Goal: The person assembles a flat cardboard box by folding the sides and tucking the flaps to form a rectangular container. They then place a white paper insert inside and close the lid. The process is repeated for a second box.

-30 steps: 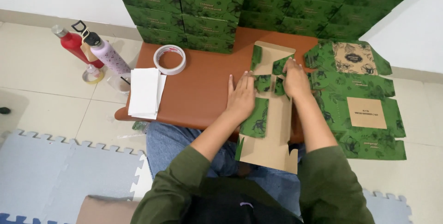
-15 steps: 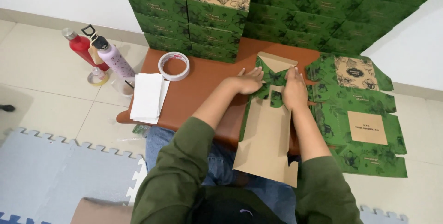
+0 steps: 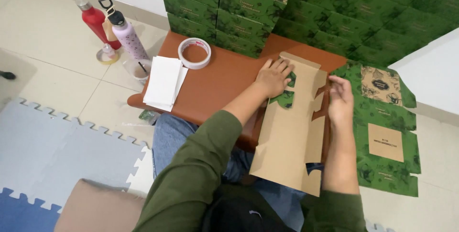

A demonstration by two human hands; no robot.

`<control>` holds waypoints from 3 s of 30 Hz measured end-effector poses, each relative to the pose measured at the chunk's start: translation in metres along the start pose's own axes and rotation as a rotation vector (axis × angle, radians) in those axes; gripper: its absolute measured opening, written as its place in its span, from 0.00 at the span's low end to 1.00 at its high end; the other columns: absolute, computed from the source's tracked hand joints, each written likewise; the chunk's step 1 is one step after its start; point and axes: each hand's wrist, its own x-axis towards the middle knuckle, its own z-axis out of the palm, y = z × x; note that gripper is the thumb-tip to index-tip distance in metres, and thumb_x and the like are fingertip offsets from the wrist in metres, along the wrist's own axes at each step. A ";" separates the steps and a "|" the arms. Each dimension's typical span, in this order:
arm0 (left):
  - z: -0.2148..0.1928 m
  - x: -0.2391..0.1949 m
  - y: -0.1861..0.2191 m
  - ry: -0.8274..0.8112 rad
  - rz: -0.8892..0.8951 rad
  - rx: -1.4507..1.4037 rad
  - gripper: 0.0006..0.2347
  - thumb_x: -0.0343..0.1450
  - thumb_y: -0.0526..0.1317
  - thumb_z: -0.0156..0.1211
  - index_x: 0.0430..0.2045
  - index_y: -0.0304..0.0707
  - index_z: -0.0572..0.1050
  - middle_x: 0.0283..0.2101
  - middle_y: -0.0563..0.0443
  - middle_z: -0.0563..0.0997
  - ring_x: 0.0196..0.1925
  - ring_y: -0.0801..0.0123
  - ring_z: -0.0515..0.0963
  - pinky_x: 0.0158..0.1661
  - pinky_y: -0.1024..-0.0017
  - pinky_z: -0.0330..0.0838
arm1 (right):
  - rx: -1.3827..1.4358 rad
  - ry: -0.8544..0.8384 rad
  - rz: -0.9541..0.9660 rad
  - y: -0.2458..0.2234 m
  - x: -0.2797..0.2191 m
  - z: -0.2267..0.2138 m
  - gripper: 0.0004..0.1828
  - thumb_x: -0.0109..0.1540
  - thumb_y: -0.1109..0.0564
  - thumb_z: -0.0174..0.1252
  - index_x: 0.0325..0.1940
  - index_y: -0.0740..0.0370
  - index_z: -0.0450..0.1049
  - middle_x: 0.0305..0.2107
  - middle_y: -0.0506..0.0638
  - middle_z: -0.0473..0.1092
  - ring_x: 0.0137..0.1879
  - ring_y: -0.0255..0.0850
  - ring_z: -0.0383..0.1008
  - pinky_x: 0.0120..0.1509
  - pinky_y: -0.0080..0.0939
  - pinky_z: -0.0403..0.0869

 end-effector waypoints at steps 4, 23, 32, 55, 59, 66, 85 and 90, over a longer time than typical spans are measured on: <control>-0.038 -0.033 0.004 -0.079 -0.054 0.027 0.23 0.80 0.53 0.28 0.70 0.52 0.54 0.73 0.51 0.56 0.76 0.63 0.49 0.70 0.53 0.37 | -0.145 0.017 0.257 -0.164 -0.070 -0.004 0.22 0.72 0.64 0.35 0.70 0.55 0.60 0.67 0.58 0.59 0.76 0.51 0.54 0.77 0.58 0.51; -0.052 -0.161 -0.006 0.048 -0.388 0.437 0.29 0.75 0.61 0.36 0.66 0.43 0.61 0.62 0.47 0.68 0.61 0.59 0.65 0.59 0.62 0.54 | 0.262 0.157 1.163 -0.151 -0.252 -0.009 0.47 0.62 0.66 0.48 0.76 0.39 0.33 0.68 0.66 0.55 0.53 0.67 0.70 0.64 0.65 0.68; -0.089 -0.246 -0.015 0.206 -0.511 0.391 0.26 0.73 0.58 0.46 0.61 0.40 0.69 0.50 0.49 0.72 0.49 0.62 0.68 0.47 0.65 0.58 | -0.085 0.088 0.314 -0.076 -0.175 -0.034 0.41 0.65 0.68 0.54 0.79 0.64 0.43 0.30 0.59 0.69 0.32 0.44 0.68 0.41 0.42 0.69; -0.131 -0.216 0.063 0.374 0.227 -0.182 0.16 0.62 0.38 0.68 0.44 0.39 0.79 0.48 0.46 0.77 0.59 0.55 0.72 0.64 0.40 0.47 | -0.580 -0.133 -0.009 -0.056 -0.146 -0.043 0.18 0.59 0.64 0.60 0.50 0.47 0.81 0.46 0.47 0.76 0.54 0.51 0.75 0.58 0.48 0.70; -0.117 -0.192 0.059 0.445 0.130 -0.205 0.03 0.70 0.37 0.62 0.26 0.41 0.78 0.26 0.53 0.76 0.36 0.65 0.76 0.62 0.48 0.53 | -0.437 -0.019 -0.032 -0.064 -0.141 -0.035 0.15 0.60 0.70 0.58 0.44 0.55 0.82 0.40 0.51 0.77 0.49 0.52 0.78 0.54 0.49 0.74; -0.132 -0.189 0.059 0.270 0.136 -0.347 0.03 0.71 0.34 0.59 0.31 0.35 0.79 0.25 0.47 0.79 0.36 0.61 0.79 0.62 0.45 0.49 | -0.526 0.045 -0.347 -0.089 -0.119 -0.010 0.08 0.60 0.69 0.65 0.41 0.60 0.82 0.33 0.52 0.76 0.38 0.54 0.76 0.42 0.51 0.73; -0.125 -0.197 0.048 0.269 0.200 -0.470 0.05 0.74 0.35 0.57 0.32 0.35 0.80 0.25 0.49 0.79 0.36 0.65 0.78 0.64 0.45 0.45 | -0.655 -0.135 -0.533 -0.116 -0.121 -0.003 0.07 0.60 0.65 0.64 0.35 0.55 0.81 0.26 0.46 0.75 0.32 0.47 0.73 0.39 0.45 0.69; -0.153 -0.198 0.046 0.121 0.342 -0.405 0.13 0.61 0.20 0.49 0.25 0.42 0.76 0.23 0.58 0.73 0.34 0.60 0.72 0.63 0.44 0.51 | -0.718 -0.301 -0.523 -0.137 -0.141 -0.009 0.03 0.61 0.58 0.65 0.37 0.54 0.77 0.29 0.40 0.75 0.39 0.41 0.68 0.48 0.41 0.59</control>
